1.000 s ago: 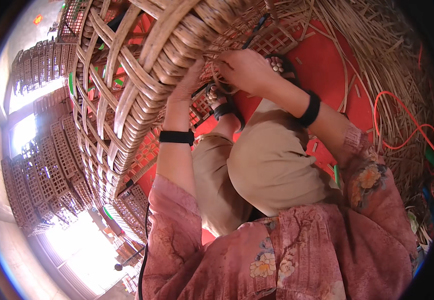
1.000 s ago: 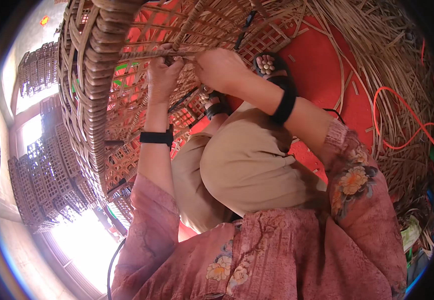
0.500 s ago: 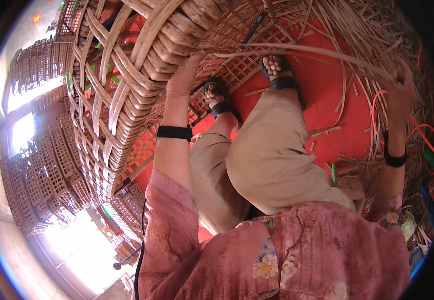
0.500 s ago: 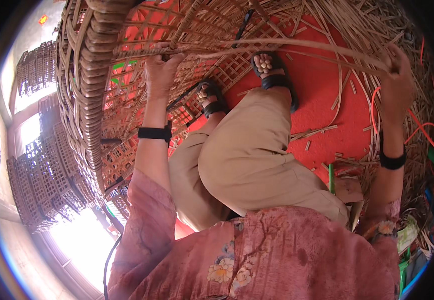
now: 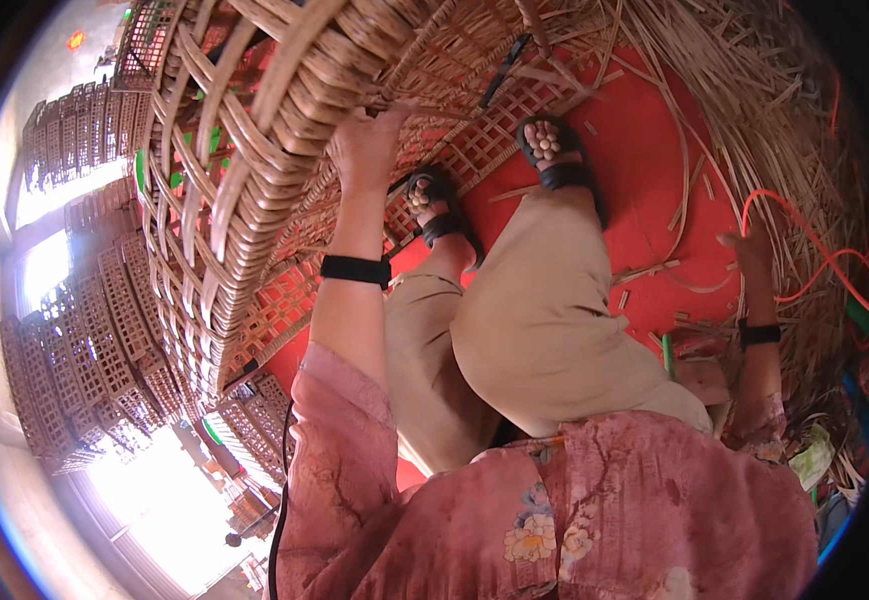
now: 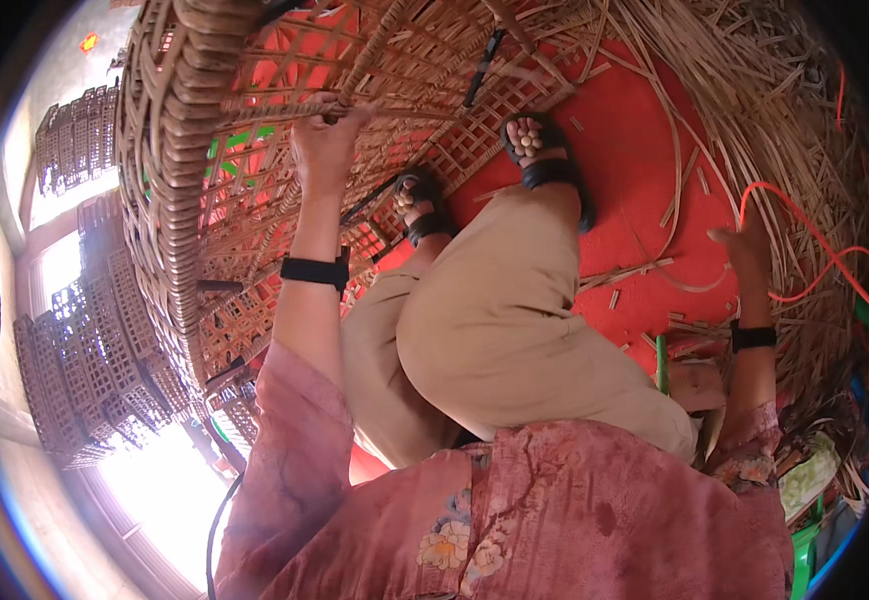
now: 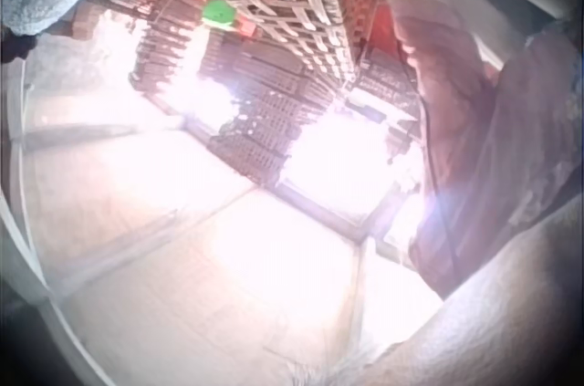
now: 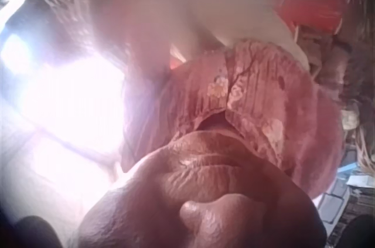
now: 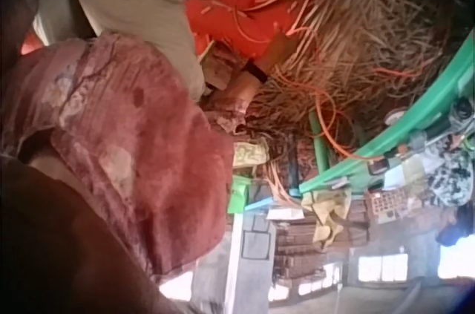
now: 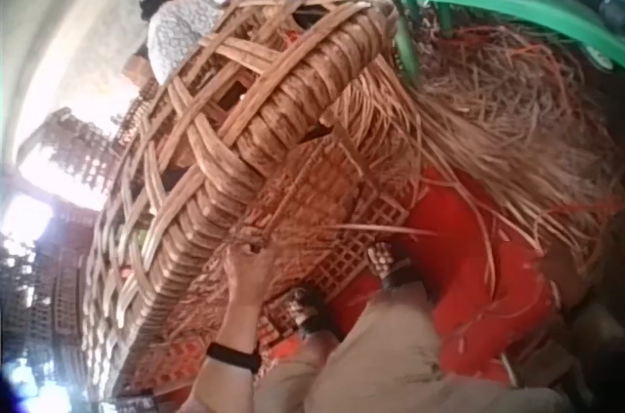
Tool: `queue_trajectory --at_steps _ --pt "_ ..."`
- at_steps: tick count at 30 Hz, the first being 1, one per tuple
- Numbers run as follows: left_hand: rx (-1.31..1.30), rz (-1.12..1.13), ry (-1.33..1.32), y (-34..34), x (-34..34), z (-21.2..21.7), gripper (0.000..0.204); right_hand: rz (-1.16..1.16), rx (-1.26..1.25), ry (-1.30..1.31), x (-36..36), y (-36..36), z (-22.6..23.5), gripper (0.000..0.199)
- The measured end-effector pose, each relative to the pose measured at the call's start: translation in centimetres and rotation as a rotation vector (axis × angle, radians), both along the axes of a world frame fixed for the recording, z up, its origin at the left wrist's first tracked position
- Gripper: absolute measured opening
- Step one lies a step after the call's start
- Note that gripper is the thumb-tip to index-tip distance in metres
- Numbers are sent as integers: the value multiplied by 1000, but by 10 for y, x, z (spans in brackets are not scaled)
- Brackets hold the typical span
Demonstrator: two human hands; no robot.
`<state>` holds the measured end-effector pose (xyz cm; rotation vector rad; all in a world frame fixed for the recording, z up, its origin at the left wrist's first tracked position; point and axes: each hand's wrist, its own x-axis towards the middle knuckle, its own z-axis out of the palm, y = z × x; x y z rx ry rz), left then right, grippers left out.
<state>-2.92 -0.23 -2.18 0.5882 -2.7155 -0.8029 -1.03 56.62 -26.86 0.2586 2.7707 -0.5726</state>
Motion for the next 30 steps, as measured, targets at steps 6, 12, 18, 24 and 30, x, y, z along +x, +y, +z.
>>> queue_trajectory --at_steps 6,12,18,24,30 --pt "-191 167 -29 24 2 20 36 96 -754 253 -31 -204 180 46" --pt "-230 223 -5 37 -3 22 34 588 -1200 602 -52 -362 196 46" --pt "-167 181 51 30 -3 15 34 589 -1377 545 -53 -429 176 58" --pt "-179 91 43 21 0 9 29 450 -1304 519 -51 -459 157 43" --pt "99 16 5 -4 8 6 25 439 -1430 111 -45 -470 160 33"
